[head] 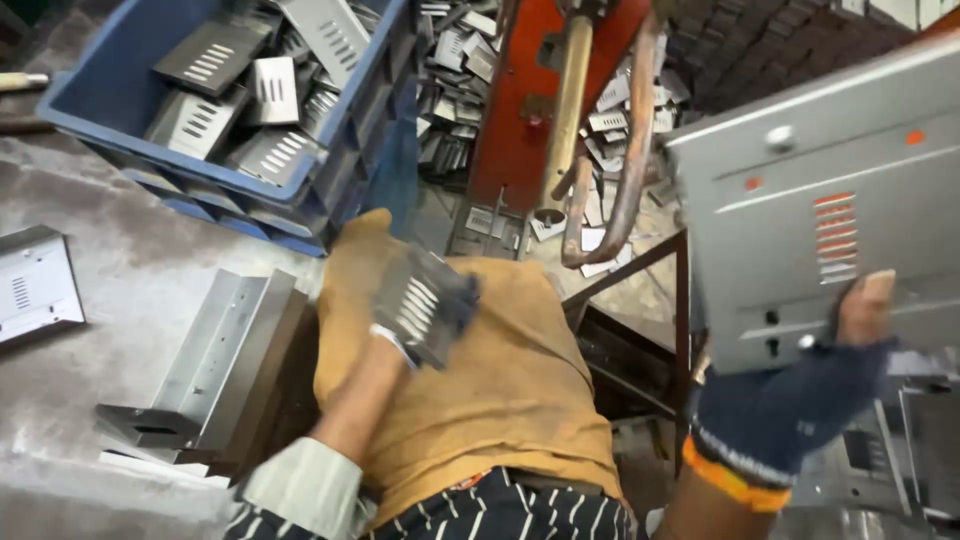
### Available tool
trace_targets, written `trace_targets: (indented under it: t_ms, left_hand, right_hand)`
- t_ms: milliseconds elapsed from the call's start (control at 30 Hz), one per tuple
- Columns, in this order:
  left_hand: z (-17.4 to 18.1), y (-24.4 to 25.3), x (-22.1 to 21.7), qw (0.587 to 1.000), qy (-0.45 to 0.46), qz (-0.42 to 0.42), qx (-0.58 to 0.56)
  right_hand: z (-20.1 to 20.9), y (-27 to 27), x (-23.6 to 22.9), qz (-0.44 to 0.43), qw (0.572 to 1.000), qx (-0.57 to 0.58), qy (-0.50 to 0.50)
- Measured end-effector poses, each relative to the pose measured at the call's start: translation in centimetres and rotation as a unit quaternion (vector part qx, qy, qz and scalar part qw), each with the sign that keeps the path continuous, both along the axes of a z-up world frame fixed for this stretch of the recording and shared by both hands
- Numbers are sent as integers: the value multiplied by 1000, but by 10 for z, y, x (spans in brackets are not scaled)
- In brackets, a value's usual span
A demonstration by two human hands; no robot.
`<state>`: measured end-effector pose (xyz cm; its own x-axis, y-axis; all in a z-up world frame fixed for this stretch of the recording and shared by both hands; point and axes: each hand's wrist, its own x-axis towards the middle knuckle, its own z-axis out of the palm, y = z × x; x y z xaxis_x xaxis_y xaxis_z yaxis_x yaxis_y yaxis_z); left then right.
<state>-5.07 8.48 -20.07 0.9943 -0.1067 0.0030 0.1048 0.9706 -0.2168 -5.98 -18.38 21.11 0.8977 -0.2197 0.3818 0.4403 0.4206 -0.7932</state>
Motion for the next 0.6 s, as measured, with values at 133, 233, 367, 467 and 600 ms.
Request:
trace_targets:
  t_ms: [133, 233, 367, 467, 600]
  left_hand:
    - [66, -60, -2, 988, -27, -140, 51]
    - [121, -54, 6, 980, 1, -61, 191]
    - [144, -40, 36, 939, 122, 144, 289]
    - [148, -56, 31, 960, 94, 115, 236]
    - [104, -93, 14, 979, -26, 37, 198]
  right_hand:
    - [-77, -46, 45, 57, 996, 60, 24]
    - [-120, -52, 57, 83, 984, 94, 131]
    - [-104, -9, 30, 121, 973, 55, 187]
    - [-101, 11, 15, 137, 960, 69, 235]
    - [-120, 15, -6, 88, 959, 68, 262]
